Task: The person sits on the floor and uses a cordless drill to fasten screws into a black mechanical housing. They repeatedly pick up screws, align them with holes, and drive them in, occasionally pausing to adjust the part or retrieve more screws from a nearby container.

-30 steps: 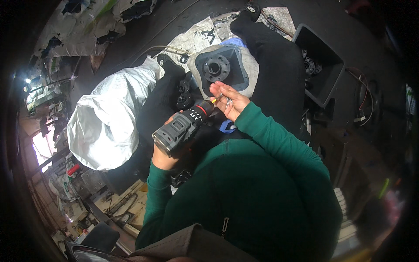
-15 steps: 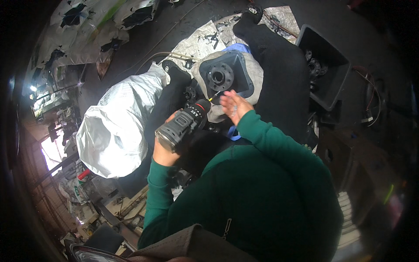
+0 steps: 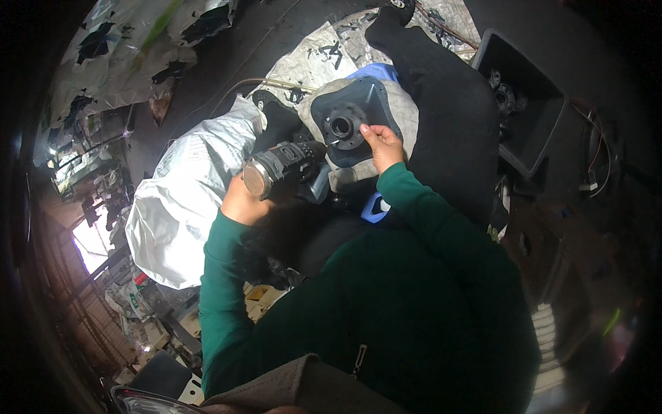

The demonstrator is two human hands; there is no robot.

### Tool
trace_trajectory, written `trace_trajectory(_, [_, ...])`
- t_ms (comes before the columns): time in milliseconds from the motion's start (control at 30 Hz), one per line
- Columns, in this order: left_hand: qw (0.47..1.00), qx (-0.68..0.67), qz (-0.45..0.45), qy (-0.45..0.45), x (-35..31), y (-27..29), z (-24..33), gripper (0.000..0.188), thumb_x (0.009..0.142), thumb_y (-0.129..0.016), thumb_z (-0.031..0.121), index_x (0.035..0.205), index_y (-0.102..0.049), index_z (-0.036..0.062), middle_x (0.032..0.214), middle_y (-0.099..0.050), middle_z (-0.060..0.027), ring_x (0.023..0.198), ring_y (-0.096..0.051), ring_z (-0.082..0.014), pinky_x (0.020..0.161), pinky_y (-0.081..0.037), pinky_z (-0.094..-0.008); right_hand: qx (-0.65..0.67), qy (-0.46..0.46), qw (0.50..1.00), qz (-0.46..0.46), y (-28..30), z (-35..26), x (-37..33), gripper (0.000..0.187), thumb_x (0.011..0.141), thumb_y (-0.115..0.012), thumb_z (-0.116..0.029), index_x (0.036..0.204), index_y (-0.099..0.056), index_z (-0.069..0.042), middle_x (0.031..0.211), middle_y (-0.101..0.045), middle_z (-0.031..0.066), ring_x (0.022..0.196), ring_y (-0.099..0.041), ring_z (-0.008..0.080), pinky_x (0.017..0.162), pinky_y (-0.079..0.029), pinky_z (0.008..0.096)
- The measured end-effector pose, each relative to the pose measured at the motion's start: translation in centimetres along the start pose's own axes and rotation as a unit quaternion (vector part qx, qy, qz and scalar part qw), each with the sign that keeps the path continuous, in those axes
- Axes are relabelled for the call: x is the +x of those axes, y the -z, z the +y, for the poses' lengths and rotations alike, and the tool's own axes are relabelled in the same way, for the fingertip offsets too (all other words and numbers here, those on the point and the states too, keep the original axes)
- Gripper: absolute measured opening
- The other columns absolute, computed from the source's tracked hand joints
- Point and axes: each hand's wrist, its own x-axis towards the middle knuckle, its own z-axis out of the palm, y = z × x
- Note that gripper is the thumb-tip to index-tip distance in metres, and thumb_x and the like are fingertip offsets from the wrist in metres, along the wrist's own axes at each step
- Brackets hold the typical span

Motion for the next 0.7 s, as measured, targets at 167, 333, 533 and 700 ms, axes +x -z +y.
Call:
trace_trajectory(167, [0.992, 0.1, -0.081, 0.004, 2.4, 1.2, 1.1, 0.052, 0.059, -0.074, 0.004, 0.109, -0.059, 0.0034, 0.094, -0.064, -0.0204, 0.09, -0.061, -0.0391, 0.077, -0.051, -0.0408, 0.042, 0.022, 0.999, -0.018, -0.1, 0.1, 0.3, 0.021, 0.088, -0.067, -0.027, 0.096, -0.057, -0.01, 0.067, -0.043, -0.0097, 0.043, -0.025, -0.0007, 0.037, -0.018, 0.0186])
trace_trajectory(333, [0.993, 0.087, -0.075, -0.016, 3.1, 1.5, 2.1, 0.053, 0.061, -0.076, 0.009, 0.111, -0.059, 0.0081, 0.09, -0.065, -0.019, 0.086, -0.062, -0.0395, 0.074, -0.052, -0.0414, 0.056, -0.002, 0.998, -0.012, -0.3, -0.4, 0.2, 0.018, 0.089, -0.066, -0.026, 0.094, -0.056, -0.011, 0.066, -0.042, -0.0096, 0.044, -0.026, -0.0009, 0.037, -0.018, 0.0184])
trace_trajectory(533, [0.993, -0.028, -0.112, 0.031, 5.6, 3.3, 0.7, 0.049, 0.065, -0.076, 0.003, 0.111, -0.061, 0.0024, 0.095, -0.068, -0.0104, 0.089, -0.064, -0.0221, 0.083, -0.049, -0.0303, 0.066, -0.014, 0.997, -0.028, -0.3, -0.4, 0.3, 0.014, 0.09, -0.063, -0.023, 0.093, -0.055, -0.013, 0.063, -0.039, -0.0104, 0.044, -0.027, -0.0011, 0.038, -0.018, 0.0183])
trace_trajectory(700, [0.987, 0.002, -0.158, 0.044, 6.6, 3.5, 0.5, 0.042, 0.063, -0.077, 0.006, 0.103, -0.062, 0.0015, 0.091, -0.068, -0.0144, 0.086, -0.066, -0.0282, 0.079, -0.052, -0.0333, 0.075, -0.019, 0.996, -0.037, -0.1, 0.0, 0.7, 0.014, 0.09, -0.063, -0.023, 0.09, -0.052, -0.014, 0.06, -0.035, -0.0112, 0.043, -0.026, -0.0014, 0.037, -0.018, 0.0183])
